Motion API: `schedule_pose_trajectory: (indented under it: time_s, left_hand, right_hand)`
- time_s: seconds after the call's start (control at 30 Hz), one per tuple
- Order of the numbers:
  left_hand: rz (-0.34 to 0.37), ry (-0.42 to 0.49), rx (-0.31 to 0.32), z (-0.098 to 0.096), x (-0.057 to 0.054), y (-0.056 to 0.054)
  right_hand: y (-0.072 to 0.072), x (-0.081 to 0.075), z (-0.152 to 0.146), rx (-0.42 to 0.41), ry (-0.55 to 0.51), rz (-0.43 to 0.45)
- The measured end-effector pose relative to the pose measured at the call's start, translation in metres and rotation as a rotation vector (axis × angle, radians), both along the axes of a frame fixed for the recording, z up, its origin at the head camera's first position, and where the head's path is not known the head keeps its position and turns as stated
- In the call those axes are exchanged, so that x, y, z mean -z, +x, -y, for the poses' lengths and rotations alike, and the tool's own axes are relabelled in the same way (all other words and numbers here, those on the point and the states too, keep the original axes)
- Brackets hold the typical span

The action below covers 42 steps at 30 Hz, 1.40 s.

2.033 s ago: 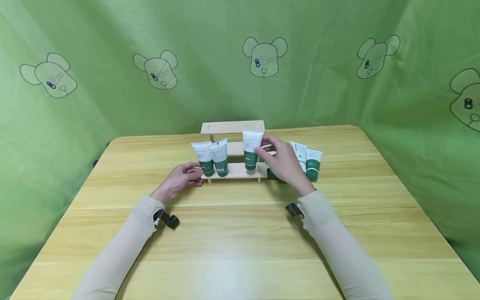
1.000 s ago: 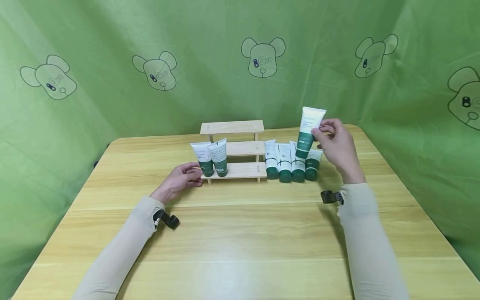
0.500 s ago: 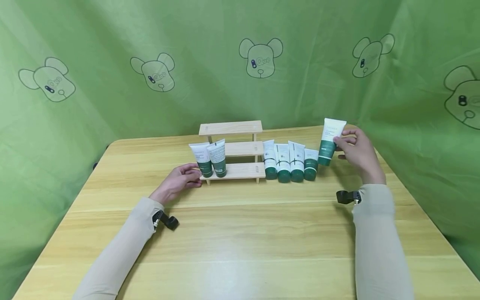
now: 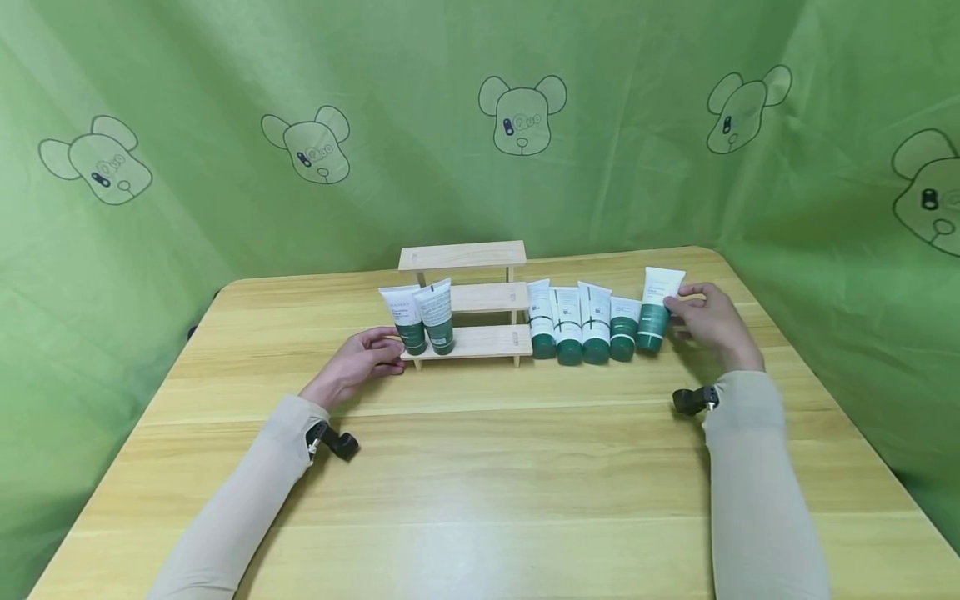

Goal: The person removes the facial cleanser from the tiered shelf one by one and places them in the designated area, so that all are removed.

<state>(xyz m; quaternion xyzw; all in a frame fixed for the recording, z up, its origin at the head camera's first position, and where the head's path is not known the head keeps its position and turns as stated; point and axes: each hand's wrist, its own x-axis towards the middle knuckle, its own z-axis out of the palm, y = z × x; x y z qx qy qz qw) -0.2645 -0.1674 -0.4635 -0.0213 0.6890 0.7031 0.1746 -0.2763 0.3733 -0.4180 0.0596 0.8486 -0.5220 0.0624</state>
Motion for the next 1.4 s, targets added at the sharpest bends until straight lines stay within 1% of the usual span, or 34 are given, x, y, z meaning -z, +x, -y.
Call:
schedule_pose_trajectory:
  time_s: [0.13, 0.27, 0.5, 0.73, 0.87, 1.1, 1.3, 1.4]
  left_hand:
    - [0.004, 0.003, -0.003, -0.001, 0.0, 0.0]
    - [0.007, 0.009, -0.006, -0.001, -0.001, 0.0]
    - [0.005, 0.011, -0.006, 0.0, -0.002, 0.001]
    - [-0.004, 0.015, 0.0, 0.0, -0.002, 0.001]
    - [0.0, 0.021, 0.0, 0.0, -0.002, 0.001]
    - [0.001, 0.023, 0.0, 0.001, -0.003, 0.002]
    - [-0.006, 0.005, 0.001, 0.0, -0.003, 0.002]
    - [-0.01, 0.002, 0.007, 0.0, -0.003, 0.002]
  right_hand:
    - [-0.001, 0.006, 0.0, 0.001, -0.018, 0.045]
    - [-0.003, 0.012, 0.002, 0.014, -0.024, 0.065]
    - [-0.006, 0.021, 0.0, -0.01, -0.039, 0.127]
    - [-0.007, 0.024, 0.0, 0.025, -0.015, 0.132]
    - [-0.006, 0.023, 0.0, 0.028, 0.039, 0.133]
    - [-0.003, 0.017, 0.001, -0.004, 0.177, 0.127]
    - [0.0, 0.004, 0.011, 0.015, 0.249, 0.049]
    - [0.003, -0.008, 0.022, 0.017, 0.249, 0.002]
